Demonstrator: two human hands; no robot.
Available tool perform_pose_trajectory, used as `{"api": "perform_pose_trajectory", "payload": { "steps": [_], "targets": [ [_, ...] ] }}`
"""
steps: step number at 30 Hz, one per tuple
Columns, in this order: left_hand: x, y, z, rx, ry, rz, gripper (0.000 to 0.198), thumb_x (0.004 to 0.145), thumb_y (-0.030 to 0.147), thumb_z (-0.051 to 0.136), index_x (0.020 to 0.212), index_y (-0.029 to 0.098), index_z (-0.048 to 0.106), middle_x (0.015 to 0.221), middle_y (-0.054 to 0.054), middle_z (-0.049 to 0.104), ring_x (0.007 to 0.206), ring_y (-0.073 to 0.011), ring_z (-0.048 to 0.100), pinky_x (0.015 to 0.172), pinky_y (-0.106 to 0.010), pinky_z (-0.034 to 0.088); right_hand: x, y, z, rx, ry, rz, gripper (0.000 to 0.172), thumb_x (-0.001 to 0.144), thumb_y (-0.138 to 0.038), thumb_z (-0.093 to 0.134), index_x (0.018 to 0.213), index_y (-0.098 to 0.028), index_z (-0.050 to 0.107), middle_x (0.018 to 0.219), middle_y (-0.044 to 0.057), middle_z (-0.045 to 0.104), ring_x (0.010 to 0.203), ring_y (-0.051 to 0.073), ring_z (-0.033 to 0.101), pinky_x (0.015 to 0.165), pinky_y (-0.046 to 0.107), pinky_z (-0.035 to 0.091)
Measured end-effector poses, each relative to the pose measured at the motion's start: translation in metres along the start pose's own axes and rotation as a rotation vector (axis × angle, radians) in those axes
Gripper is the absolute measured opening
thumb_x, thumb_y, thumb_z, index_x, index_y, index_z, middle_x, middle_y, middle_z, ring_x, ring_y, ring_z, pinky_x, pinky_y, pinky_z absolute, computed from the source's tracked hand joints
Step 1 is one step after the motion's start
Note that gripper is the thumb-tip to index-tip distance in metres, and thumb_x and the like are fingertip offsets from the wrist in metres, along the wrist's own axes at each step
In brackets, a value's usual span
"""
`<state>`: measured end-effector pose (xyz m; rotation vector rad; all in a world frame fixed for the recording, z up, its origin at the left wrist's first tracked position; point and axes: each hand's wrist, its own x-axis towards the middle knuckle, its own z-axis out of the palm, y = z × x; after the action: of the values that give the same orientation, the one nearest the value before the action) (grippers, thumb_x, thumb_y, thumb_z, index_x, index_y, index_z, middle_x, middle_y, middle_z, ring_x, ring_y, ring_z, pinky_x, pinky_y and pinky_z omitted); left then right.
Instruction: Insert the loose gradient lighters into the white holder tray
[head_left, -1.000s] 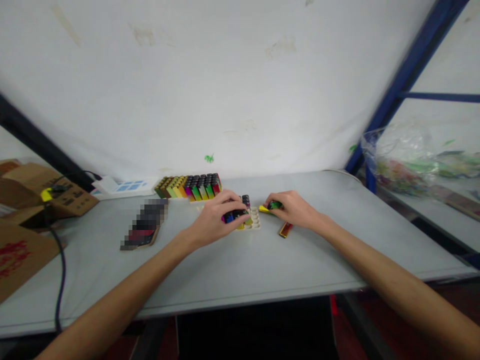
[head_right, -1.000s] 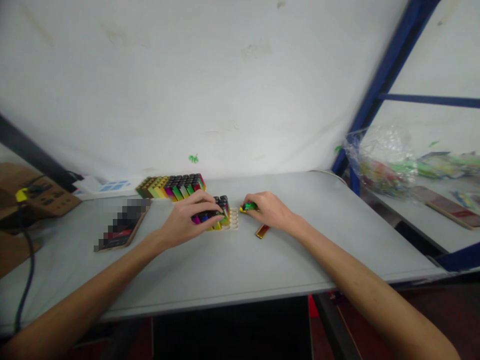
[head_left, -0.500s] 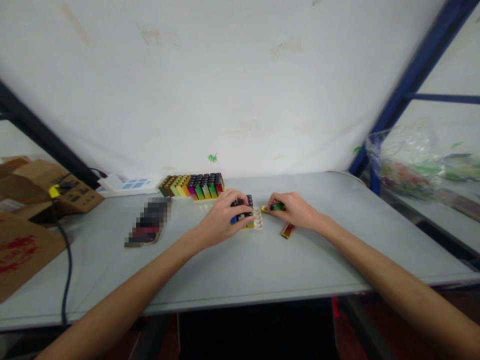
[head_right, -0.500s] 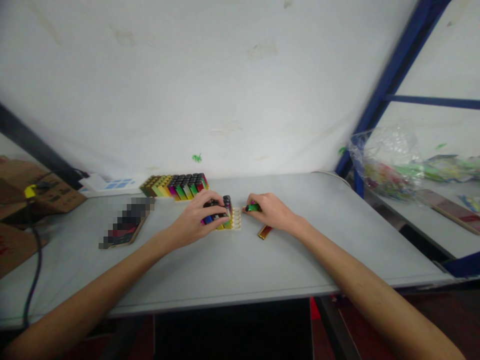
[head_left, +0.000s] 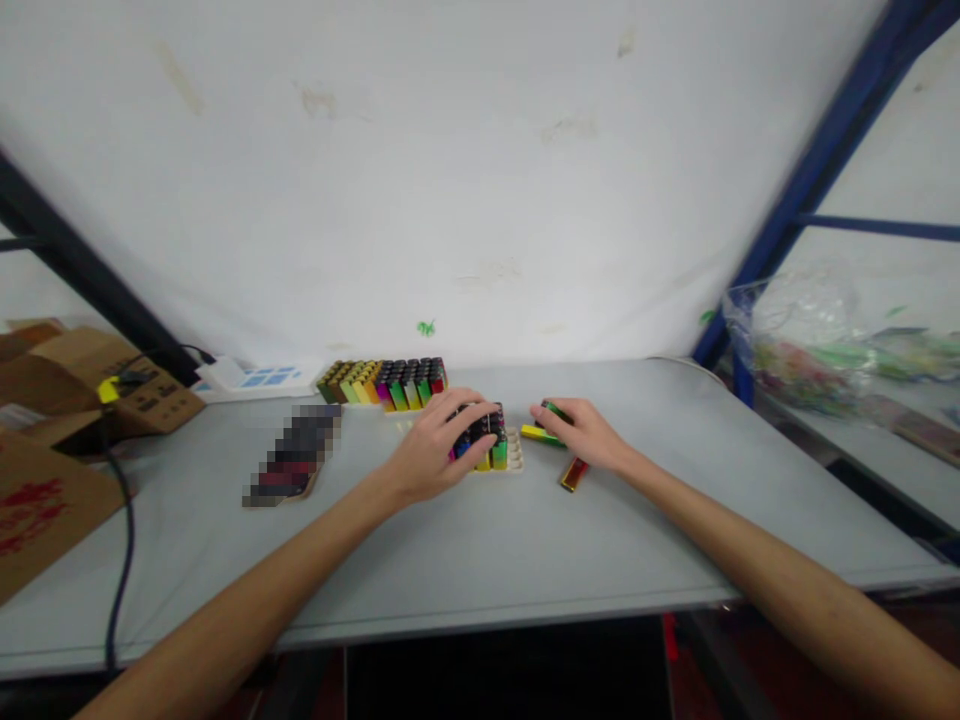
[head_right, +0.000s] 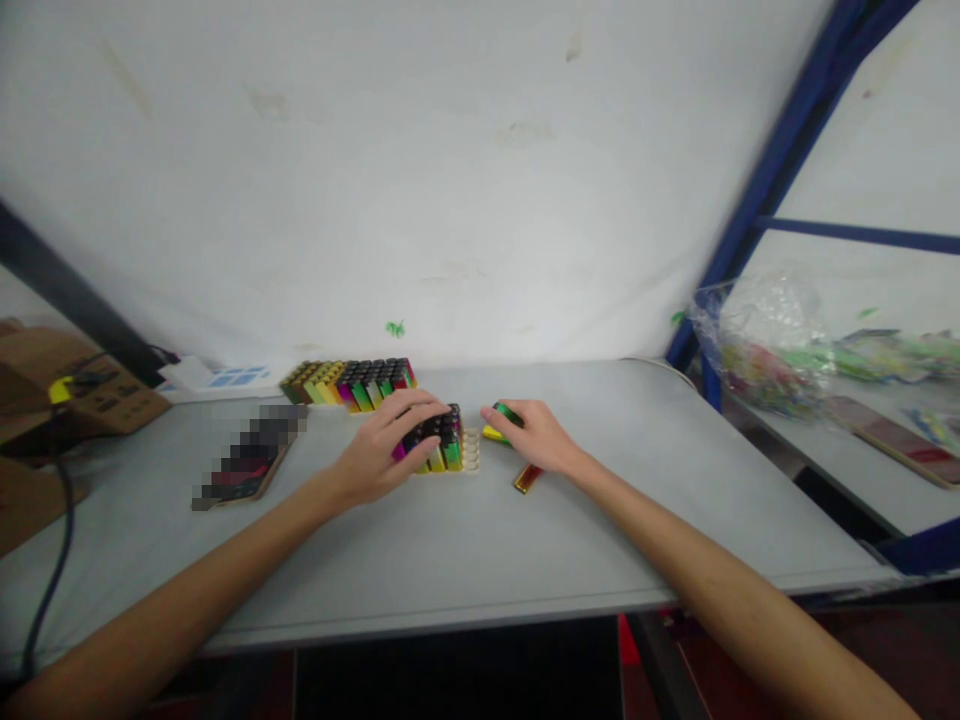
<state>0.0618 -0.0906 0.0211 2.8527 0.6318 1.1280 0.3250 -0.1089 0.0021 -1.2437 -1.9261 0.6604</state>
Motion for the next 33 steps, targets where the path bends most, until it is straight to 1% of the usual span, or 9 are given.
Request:
{"api": "perform_pose_trajectory", "payload": {
  "steps": [4,8,12,17,22,25,28,31,33],
  "targets": [
    [-0.001,-0.006,-0.003,-0.025,0.034,-0.032,0.028,0.1,0.027,0.052,0.124,0.016,0.063,0.118,-0.014,0.066,0.115,-0.0254,0.059,0.108,-0.046,0.046,0.001,0.004,0.004,-0.014,0.075,0.062,0.047,0.095,-0.057,0.044,0.064,-0.022,0.037,0.061,-0.005,0.032,0.058,0.012,0.032,0.055,0.027,0.024],
    [-0.002,-0.01,-0.001,-0.039,0.027,-0.077,0.026,0.101,0.028,0.051,0.119,0.016,0.064,0.114,-0.013,0.067,0.112,-0.0245,0.06,0.108,-0.045,0.046,0.0,0.006,0.004,-0.017,0.139,0.054,0.042,0.094,-0.051,0.045,0.065,-0.023,0.035,0.061,-0.005,0.032,0.058,0.012,0.032,0.055,0.027,0.024],
    [-0.002,-0.013,0.002,-0.049,0.027,-0.087,0.023,0.1,0.027,0.051,0.115,0.016,0.066,0.111,-0.012,0.068,0.109,-0.0239,0.061,0.105,-0.044,0.048,-0.001,0.002,0.001,-0.016,0.146,0.033,0.042,0.095,-0.051,0.045,0.065,-0.023,0.034,0.061,-0.005,0.032,0.058,0.012,0.031,0.055,0.027,0.025],
    [-0.001,-0.012,0.005,-0.014,0.118,-0.074,0.018,0.098,0.026,0.059,0.11,0.016,0.068,0.108,-0.012,0.068,0.106,-0.0231,0.063,0.105,-0.044,0.049,-0.003,-0.008,0.0,-0.039,0.117,0.003,0.047,0.097,-0.058,0.05,0.068,-0.022,0.04,0.063,-0.005,0.036,0.06,0.012,0.036,0.056,0.026,0.027],
    [0.003,-0.001,0.008,-0.009,0.201,-0.061,0.017,0.094,0.031,0.068,0.106,0.019,0.07,0.103,-0.01,0.07,0.102,-0.0227,0.064,0.101,-0.045,0.052,-0.008,-0.017,0.005,-0.131,0.003,-0.139,0.032,0.097,-0.045,0.059,0.079,-0.02,0.053,0.067,-0.004,0.05,0.062,0.012,0.046,0.06,0.025,0.034],
    [0.003,0.01,0.012,-0.01,0.228,-0.044,0.023,0.091,0.034,0.073,0.11,0.021,0.071,0.104,-0.01,0.073,0.104,-0.0242,0.066,0.099,-0.045,0.053,-0.011,-0.02,0.012,-0.186,-0.044,-0.249,0.018,0.097,-0.032,0.059,0.084,-0.019,0.057,0.073,-0.001,0.057,0.065,0.014,0.05,0.063,0.025,0.037],
    [0.004,0.021,0.017,-0.033,0.242,0.007,0.021,0.09,0.032,0.075,0.108,0.022,0.072,0.099,-0.008,0.076,0.102,-0.0235,0.069,0.095,-0.044,0.055,-0.015,-0.023,0.019,-0.241,-0.068,-0.355,0.007,0.094,-0.023,0.057,0.089,-0.019,0.059,0.08,0.002,0.062,0.07,0.016,0.054,0.067,0.027,0.041],
    [0.006,0.03,0.019,-0.083,0.216,0.047,0.017,0.091,0.028,0.075,0.107,0.023,0.072,0.098,-0.006,0.078,0.1,-0.0223,0.07,0.093,-0.042,0.056,-0.017,-0.028,0.02,-0.238,-0.061,-0.383,0.005,0.093,-0.019,0.056,0.089,-0.019,0.058,0.082,0.003,0.063,0.072,0.016,0.056,0.067,0.027,0.043],
    [0.007,0.033,0.017,-0.117,0.221,0.023,0.015,0.092,0.026,0.072,0.107,0.022,0.072,0.099,-0.007,0.078,0.1,-0.0217,0.071,0.093,-0.042,0.057,-0.017,-0.031,0.014,-0.193,-0.081,-0.39,0.004,0.095,-0.022,0.058,0.094,-0.019,0.06,0.088,0.005,0.064,0.076,0.017,0.059,0.07,0.028,0.047]
  ]
}}
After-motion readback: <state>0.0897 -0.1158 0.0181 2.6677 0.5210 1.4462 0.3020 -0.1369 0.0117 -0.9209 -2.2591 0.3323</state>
